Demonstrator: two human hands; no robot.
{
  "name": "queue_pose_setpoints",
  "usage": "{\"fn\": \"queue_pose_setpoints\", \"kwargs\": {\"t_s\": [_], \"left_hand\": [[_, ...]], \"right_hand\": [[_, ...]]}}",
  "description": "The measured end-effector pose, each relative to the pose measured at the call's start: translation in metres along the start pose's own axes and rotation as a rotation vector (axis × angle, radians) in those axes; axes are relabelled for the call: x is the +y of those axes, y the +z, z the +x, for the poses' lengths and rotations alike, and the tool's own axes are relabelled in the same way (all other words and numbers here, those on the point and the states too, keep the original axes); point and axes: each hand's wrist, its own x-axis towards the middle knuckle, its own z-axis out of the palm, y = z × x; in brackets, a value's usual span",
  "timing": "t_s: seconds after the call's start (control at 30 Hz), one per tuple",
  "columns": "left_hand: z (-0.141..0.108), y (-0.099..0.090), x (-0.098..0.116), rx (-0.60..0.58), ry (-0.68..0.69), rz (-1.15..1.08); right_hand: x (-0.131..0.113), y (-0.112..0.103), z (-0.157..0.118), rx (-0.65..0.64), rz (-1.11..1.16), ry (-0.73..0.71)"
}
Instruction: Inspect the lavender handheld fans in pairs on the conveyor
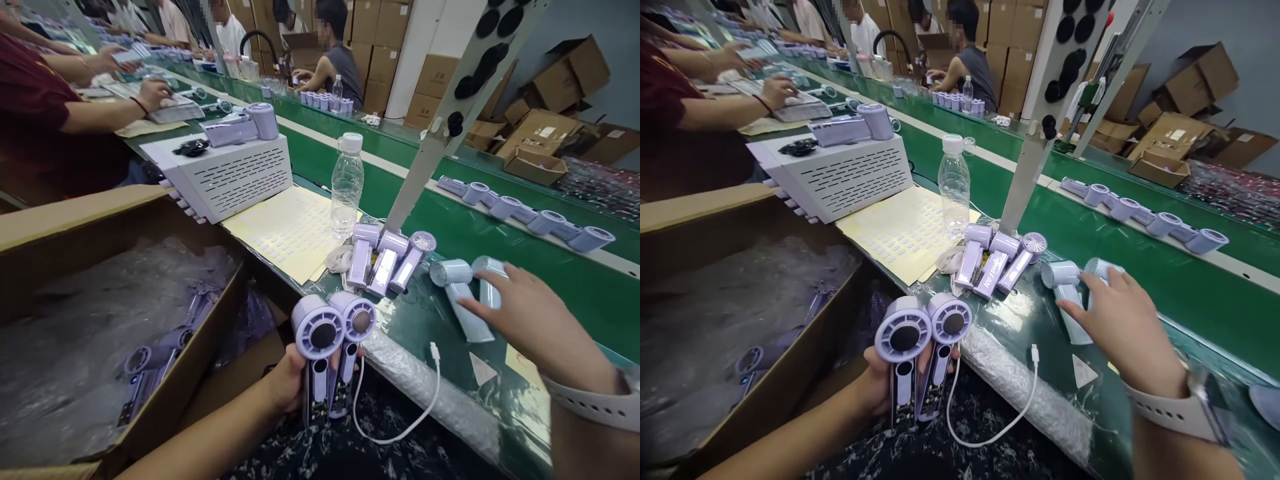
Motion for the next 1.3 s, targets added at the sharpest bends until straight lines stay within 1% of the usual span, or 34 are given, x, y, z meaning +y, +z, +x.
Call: {"fn": "queue_pose_setpoints", "kwargs": {"t_s": [0.03, 0.07, 0.1, 0.13, 0.2, 0.23, 0.27, 0.3, 0.33, 0.37, 0.43, 0.47, 0.53, 0.6, 0.63, 0.67, 0.7, 0.73, 0.8, 0.83, 0.87, 0.9, 0.93, 1.0, 1.03, 1.13, 1.17, 1.27, 1.3], "left_hand": [[0.001, 0.002, 0.0, -0.002, -0.006, -0.034], [0.001, 0.005, 0.001, 0.003, -0.003, -0.064], [0.0, 0.008, 0.001, 0.012, 0.014, -0.09], [-0.002, 0.012, 0.001, 0.021, 0.031, -0.109], [-0.006, 0.018, 0.002, 0.045, 0.065, -0.132], [-0.009, 0.02, 0.003, 0.054, 0.076, -0.145], [-0.011, 0.022, 0.004, 0.06, 0.083, -0.16], [-0.012, 0.024, 0.006, 0.061, 0.086, -0.176], [-0.013, 0.025, 0.008, 0.058, 0.088, -0.192], [-0.012, 0.026, 0.011, 0.048, 0.087, -0.212], [-0.008, 0.028, 0.016, 0.006, 0.077, -0.259], [-0.004, 0.03, 0.018, -0.018, 0.072, -0.284], [0.007, 0.035, 0.02, -0.072, 0.058, -0.325], [0.019, 0.042, 0.019, -0.131, 0.032, -0.342], [0.025, 0.046, 0.017, -0.164, 0.012, -0.341], [0.03, 0.049, 0.014, -0.203, -0.012, -0.335], [0.034, 0.053, 0.012, -0.239, -0.04, -0.323], [0.037, 0.055, 0.009, -0.275, -0.067, -0.306], [0.042, 0.06, 0.006, -0.339, -0.116, -0.233], [0.042, 0.061, 0.005, -0.36, -0.131, -0.181], [0.043, 0.063, 0.006, -0.371, -0.142, -0.127], [0.042, 0.064, 0.006, -0.367, -0.144, -0.072], [0.042, 0.065, 0.007, -0.351, -0.138, -0.022], [0.041, 0.066, 0.009, -0.306, -0.122, 0.027], [0.04, 0.067, 0.009, -0.288, -0.117, 0.026], [0.039, 0.067, 0.007, -0.264, -0.103, -0.038], [0.039, 0.067, 0.006, -0.259, -0.097, -0.069], [0.04, 0.063, 0.004, -0.246, -0.104, -0.195], [0.041, 0.061, 0.004, -0.246, -0.116, -0.237]], "right_hand": [[-0.026, 0.001, 0.006, 0.037, -0.002, -0.097], [-0.055, 0.004, 0.014, 0.052, 0.063, -0.229], [-0.085, 0.01, 0.024, 0.031, 0.147, -0.346], [-0.114, 0.017, 0.035, -0.03, 0.212, -0.447], [-0.162, 0.035, 0.051, -0.079, 0.254, -0.532], [-0.178, 0.043, 0.056, -0.094, 0.275, -0.561], [-0.188, 0.048, 0.058, -0.096, 0.296, -0.577], [-0.19, 0.051, 0.057, -0.093, 0.325, -0.587], [-0.187, 0.049, 0.055, -0.085, 0.357, -0.59], [-0.178, 0.044, 0.051, -0.075, 0.387, -0.584], [-0.149, 0.023, 0.038, -0.023, 0.467, -0.542], [-0.133, 0.01, 0.028, 0.021, 0.512, -0.51], [-0.108, -0.016, 0.003, 0.157, 0.636, -0.417], [-0.096, -0.031, -0.025, 0.256, 0.737, -0.346], [-0.094, -0.033, -0.037, 0.258, 0.801, -0.329], [-0.095, -0.032, -0.047, 0.225, 0.895, -0.315], [-0.096, -0.028, -0.055, 0.15, 1.027, -0.289], [-0.097, -0.022, -0.06, 0.039, 1.193, -0.251], [-0.096, -0.011, -0.063, -0.233, 1.547, -0.136], [-0.095, -0.007, -0.063, -0.359, 1.689, -0.084], [-0.093, -0.005, -0.063, -0.461, 1.788, -0.045], [-0.092, -0.005, -0.063, -0.531, 1.838, -0.025], [-0.091, -0.006, -0.064, -0.568, 1.848, -0.017], [-0.095, -0.007, -0.065, -0.564, 1.815, -0.002], [-0.099, -0.007, -0.066, -0.526, 1.795, 0.01], [-0.109, 0.0, -0.064, -0.331, 1.707, 0.074], [-0.11, 0.002, -0.062, -0.297, 1.666, 0.083], [-0.101, 0.003, -0.046, -0.317, 1.469, 0.017], [-0.095, 0.0, -0.04, -0.286, 1.391, -0.014]]}}
